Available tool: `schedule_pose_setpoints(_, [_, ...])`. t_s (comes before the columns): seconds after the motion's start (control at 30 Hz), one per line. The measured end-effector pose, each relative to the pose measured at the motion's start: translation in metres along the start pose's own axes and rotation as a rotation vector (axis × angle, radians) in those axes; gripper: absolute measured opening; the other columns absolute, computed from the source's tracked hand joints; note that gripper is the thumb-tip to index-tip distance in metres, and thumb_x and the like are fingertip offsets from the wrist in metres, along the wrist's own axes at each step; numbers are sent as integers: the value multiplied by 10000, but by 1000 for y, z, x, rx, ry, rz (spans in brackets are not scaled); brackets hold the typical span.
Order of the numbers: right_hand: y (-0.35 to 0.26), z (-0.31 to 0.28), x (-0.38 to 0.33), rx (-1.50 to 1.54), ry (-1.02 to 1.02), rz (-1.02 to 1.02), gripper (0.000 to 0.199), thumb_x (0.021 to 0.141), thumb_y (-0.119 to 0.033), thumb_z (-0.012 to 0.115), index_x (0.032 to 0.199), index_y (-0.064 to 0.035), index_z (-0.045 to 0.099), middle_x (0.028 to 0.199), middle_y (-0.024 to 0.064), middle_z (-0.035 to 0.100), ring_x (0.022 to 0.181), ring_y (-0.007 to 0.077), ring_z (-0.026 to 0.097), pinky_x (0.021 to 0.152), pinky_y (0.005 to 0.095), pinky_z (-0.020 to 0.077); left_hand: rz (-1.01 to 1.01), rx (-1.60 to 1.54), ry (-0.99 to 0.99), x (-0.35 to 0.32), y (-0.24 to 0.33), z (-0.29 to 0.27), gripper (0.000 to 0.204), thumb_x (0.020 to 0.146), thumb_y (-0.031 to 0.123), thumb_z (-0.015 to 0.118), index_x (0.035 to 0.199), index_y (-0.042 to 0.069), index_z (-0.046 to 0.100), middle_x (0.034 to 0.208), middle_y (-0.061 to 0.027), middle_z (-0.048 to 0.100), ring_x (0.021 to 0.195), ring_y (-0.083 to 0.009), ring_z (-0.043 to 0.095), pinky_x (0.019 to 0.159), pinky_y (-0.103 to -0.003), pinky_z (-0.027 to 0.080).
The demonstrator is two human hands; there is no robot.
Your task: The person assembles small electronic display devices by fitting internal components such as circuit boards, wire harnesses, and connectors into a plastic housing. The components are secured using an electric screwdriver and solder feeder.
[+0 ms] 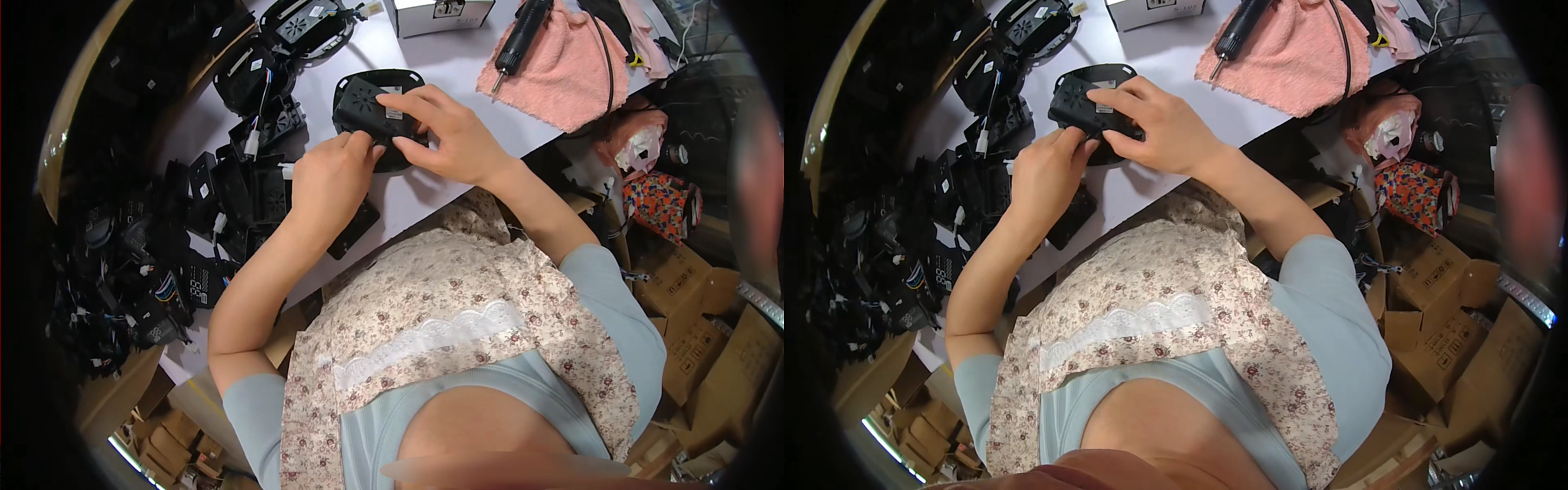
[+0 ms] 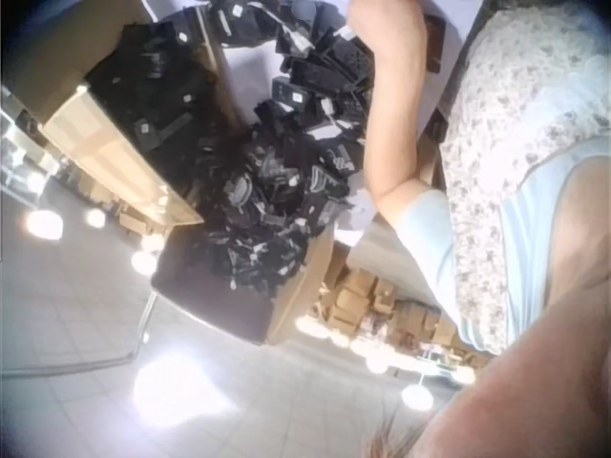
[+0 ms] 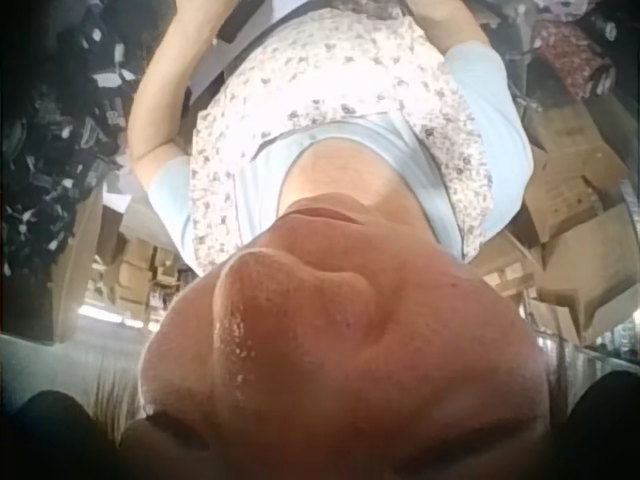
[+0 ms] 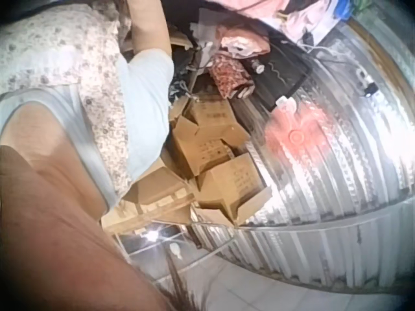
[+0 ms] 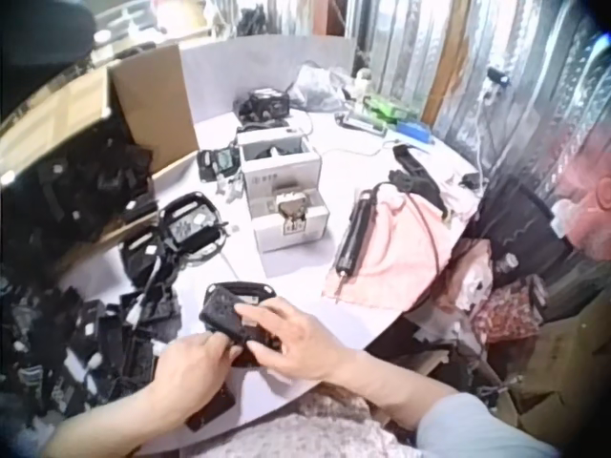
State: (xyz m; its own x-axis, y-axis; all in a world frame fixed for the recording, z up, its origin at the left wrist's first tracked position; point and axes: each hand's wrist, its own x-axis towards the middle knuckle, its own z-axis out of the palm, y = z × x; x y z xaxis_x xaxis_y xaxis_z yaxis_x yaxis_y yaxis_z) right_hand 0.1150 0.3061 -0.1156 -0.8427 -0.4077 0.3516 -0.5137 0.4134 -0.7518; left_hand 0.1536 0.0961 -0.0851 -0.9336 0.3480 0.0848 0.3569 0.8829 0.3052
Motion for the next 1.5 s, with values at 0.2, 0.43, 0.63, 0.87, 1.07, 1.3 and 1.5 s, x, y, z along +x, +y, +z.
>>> schedule_pose_setpoints(0.2, [1, 4, -3, 2, 26, -36, 542, 847, -165, 764, 1377, -177, 650, 1025, 87, 623, 800, 199, 660, 700, 310, 556, 103, -110, 35, -1, -6, -6, 131, 899, 152, 727, 970, 59, 667, 805, -116, 640, 746, -333, 640, 653, -458, 501])
schedule_pose_setpoints(0.43, [0, 1, -2, -51, 29, -61, 522, 831, -185, 787, 1342, -177, 679, 986, 81, 613, 792, 203, 639, 683, 319, 543, 132, 122, 118, 0, 5, -16, 127, 870, 153, 751, 951, 94, 674, 799, -44, 634, 743, -250, 620, 613, -375, 504])
schedule_pose_setpoints(0.63, [-3, 5, -5, -192, 17, -100, 492, 823, -250, 779, 1302, -180, 688, 1001, 89, 600, 881, 255, 623, 746, 368, 538, 110, 88, 208, 5, 16, -21, 104, 875, 143, 747, 936, 95, 679, 803, -43, 649, 754, -249, 629, 625, -372, 506])
schedule_pose_setpoints(0.87, [-17, 6, -9, -245, 6, -23, 496, 818, -242, 767, 1298, -175, 662, 1097, 81, 627, 996, 292, 630, 840, 415, 539, 171, -91, 49, 7, 2, -33, 148, 899, 129, 729, 1034, 66, 719, 880, -98, 697, 785, -284, 649, 675, -377, 523])
schedule_pose_setpoints(1.07, [-19, 12, -14, -234, 9, -96, 500, 808, -222, 788, 1289, -197, 652, 1197, 80, 605, 1059, 299, 597, 876, 412, 533, -137, -835, -379, 26, -14, -78, 340, 987, 186, 683, 1268, -5, 667, 1025, -42, 731, 921, -105, 646, 808, -287, 527])
schedule_pose_setpoints(1.3, [-9, 7, -30, 46, -61, -76, 535, 836, -111, 759, 1352, -183, 637, 1312, 103, 564, 1148, 321, 547, 975, 422, 487, 163, -465, -322, 15, -45, -41, 917, 710, 202, 871, 1522, 122, 453, 1497, -111, 528, 1378, -314, 495, 1174, -427, 364])
schedule_pose_setpoints(1.5, [-1, -10, -35, 124, -129, -57, 487, 855, -111, 762, 1329, -134, 653, 1323, 106, 563, 1173, 309, 554, 987, 399, 481, 187, -102, -173, 5, -44, -23, 822, 726, 212, 858, 1462, 117, 504, 1427, -119, 559, 1342, -302, 514, 1170, -468, 348])
